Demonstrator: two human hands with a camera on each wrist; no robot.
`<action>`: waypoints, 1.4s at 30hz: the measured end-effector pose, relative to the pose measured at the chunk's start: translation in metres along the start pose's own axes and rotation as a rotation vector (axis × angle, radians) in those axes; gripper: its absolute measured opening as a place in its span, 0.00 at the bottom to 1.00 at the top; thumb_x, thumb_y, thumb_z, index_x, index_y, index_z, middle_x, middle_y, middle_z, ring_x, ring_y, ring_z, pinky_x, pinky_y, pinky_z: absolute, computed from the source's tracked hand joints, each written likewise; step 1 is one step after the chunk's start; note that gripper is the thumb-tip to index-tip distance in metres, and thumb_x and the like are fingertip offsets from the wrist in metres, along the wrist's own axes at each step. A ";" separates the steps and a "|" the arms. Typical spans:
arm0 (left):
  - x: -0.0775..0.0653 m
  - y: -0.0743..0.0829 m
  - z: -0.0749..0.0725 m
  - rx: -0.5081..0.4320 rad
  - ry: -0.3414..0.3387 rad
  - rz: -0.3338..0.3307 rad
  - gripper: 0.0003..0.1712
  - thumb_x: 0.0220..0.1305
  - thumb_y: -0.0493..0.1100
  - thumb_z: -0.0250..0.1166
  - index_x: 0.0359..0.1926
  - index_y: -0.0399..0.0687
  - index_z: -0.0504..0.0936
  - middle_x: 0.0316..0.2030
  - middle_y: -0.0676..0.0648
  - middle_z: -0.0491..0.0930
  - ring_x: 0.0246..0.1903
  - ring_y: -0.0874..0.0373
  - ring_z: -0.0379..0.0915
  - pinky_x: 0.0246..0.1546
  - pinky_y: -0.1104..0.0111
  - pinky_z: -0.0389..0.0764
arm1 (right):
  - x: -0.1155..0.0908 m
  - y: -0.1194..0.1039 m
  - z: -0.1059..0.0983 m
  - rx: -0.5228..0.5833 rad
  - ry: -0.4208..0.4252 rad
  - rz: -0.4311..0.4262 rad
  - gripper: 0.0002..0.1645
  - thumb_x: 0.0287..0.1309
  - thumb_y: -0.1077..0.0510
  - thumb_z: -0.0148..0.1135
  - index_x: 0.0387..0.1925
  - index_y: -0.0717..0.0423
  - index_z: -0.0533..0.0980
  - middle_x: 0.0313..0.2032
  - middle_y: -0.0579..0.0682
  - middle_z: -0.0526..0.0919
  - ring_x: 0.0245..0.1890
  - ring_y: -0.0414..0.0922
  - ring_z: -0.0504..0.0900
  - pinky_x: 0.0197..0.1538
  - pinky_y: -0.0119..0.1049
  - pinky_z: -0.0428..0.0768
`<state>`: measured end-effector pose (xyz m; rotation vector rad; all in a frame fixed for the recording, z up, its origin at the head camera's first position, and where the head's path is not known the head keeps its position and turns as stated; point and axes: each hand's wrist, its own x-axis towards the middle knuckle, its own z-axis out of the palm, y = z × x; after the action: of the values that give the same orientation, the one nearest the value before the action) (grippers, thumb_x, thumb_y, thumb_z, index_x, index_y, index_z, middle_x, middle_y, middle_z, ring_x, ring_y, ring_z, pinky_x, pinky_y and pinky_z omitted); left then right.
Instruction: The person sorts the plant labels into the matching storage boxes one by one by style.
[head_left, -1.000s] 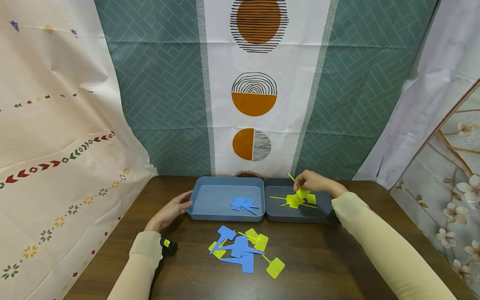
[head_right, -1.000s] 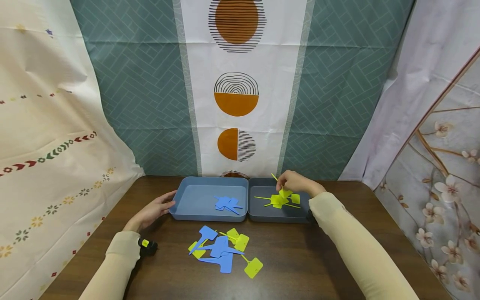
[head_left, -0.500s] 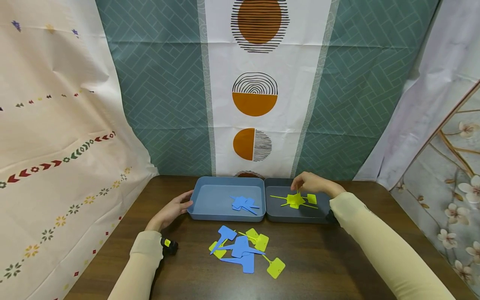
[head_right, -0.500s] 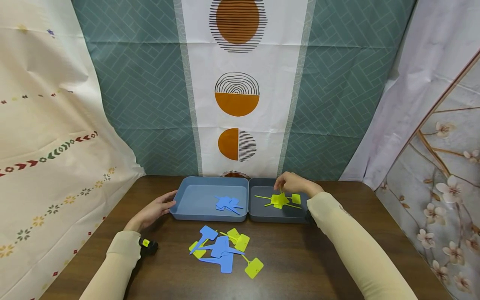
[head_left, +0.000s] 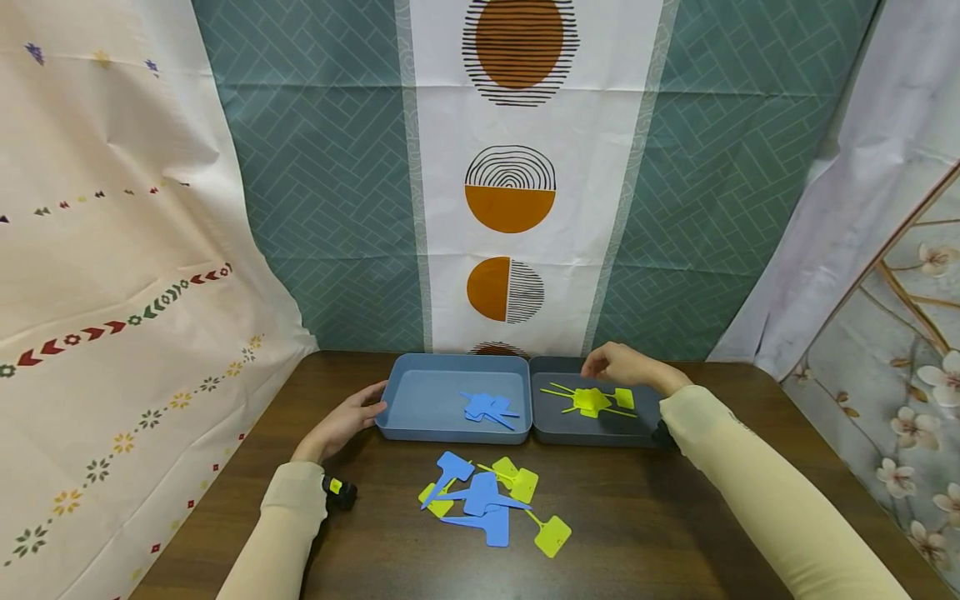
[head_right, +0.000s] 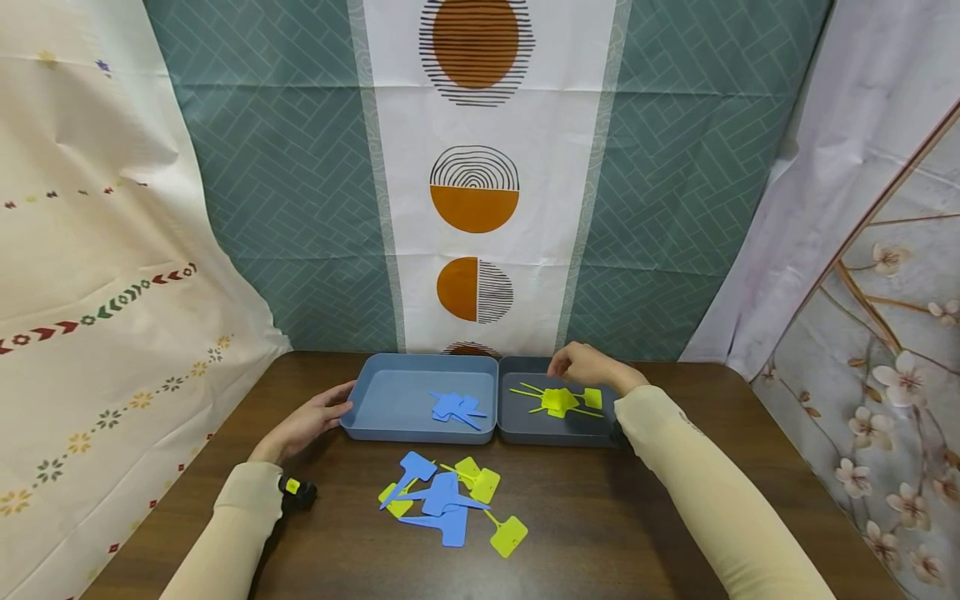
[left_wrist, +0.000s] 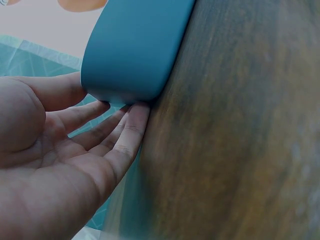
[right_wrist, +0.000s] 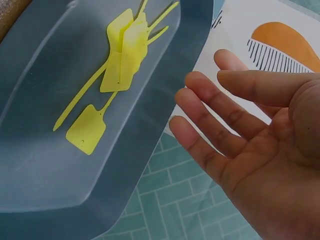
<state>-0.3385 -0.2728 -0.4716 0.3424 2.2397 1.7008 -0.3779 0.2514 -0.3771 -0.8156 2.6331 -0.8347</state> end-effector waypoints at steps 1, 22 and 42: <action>0.000 0.000 0.000 -0.001 0.001 0.000 0.35 0.84 0.38 0.46 0.82 0.34 0.43 0.78 0.27 0.47 0.76 0.31 0.50 0.75 0.40 0.55 | 0.000 0.000 0.000 0.004 -0.001 0.004 0.17 0.64 0.78 0.51 0.45 0.67 0.83 0.45 0.57 0.87 0.46 0.56 0.84 0.54 0.50 0.84; 0.002 -0.002 -0.001 0.003 -0.007 0.009 0.35 0.84 0.38 0.46 0.82 0.34 0.43 0.78 0.27 0.46 0.76 0.31 0.49 0.75 0.40 0.55 | -0.029 -0.018 0.015 0.047 0.095 -0.073 0.13 0.75 0.67 0.56 0.54 0.64 0.82 0.51 0.59 0.86 0.53 0.60 0.84 0.56 0.54 0.83; 0.001 -0.002 0.000 0.002 0.000 0.003 0.36 0.84 0.38 0.47 0.82 0.34 0.43 0.78 0.27 0.47 0.76 0.31 0.50 0.75 0.41 0.56 | -0.047 -0.036 0.069 0.188 0.020 -0.195 0.13 0.74 0.61 0.60 0.55 0.61 0.82 0.51 0.58 0.85 0.49 0.52 0.82 0.53 0.34 0.82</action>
<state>-0.3398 -0.2729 -0.4740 0.3464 2.2423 1.7006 -0.2965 0.2236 -0.4068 -1.0270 2.4723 -1.1257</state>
